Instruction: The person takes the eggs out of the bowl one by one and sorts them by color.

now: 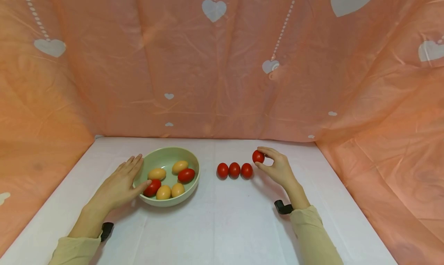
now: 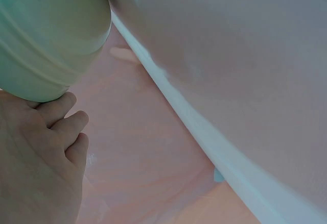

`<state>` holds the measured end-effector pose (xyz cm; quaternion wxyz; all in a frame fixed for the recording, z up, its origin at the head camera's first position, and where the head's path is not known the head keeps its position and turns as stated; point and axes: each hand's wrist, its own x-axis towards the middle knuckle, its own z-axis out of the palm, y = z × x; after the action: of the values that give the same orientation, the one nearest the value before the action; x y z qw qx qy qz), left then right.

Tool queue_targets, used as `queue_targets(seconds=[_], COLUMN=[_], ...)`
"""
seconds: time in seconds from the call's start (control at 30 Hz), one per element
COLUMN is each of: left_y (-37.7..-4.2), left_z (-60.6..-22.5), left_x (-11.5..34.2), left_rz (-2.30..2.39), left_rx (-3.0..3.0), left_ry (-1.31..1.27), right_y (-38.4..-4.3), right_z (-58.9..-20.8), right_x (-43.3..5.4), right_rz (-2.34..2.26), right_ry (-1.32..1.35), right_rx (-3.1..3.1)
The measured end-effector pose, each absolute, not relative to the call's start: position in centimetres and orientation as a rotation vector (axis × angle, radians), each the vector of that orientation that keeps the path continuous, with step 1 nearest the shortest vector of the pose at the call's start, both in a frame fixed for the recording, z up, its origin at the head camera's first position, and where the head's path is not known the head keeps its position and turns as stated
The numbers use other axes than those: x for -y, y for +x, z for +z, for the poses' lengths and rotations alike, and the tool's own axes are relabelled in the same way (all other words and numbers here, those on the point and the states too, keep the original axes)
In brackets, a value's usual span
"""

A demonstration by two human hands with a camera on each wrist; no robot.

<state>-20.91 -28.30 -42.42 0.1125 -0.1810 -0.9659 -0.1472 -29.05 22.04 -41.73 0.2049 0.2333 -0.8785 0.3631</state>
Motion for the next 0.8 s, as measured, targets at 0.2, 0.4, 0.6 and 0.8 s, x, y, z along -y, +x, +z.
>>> queue_targets(seconds=[0.2,0.4,0.6,0.8], left_y=[-21.0,-21.0,-21.1,-21.1], left_z=[-42.5,-42.7,-42.8,-42.8], left_x=[28.3,28.4,28.5,28.5], left_rz=[-0.431,-0.426,-0.425,-0.429], left_rx=[2.839,2.83,2.828,2.835], left_ry=[-0.529,-0.528,-0.531,-0.536], right_y=[-29.2,-29.3,-29.2,-29.3], right_z=[-41.9,-42.3,-42.8,-43.2], right_x=[-23.2,-23.8,-23.9,-23.7], right_rz=[0.961,0.98,1.015,0.997], right_ry=[0.644,0.619,0.635,0.656], right_rx=[2.57,2.689,2.76,2.804])
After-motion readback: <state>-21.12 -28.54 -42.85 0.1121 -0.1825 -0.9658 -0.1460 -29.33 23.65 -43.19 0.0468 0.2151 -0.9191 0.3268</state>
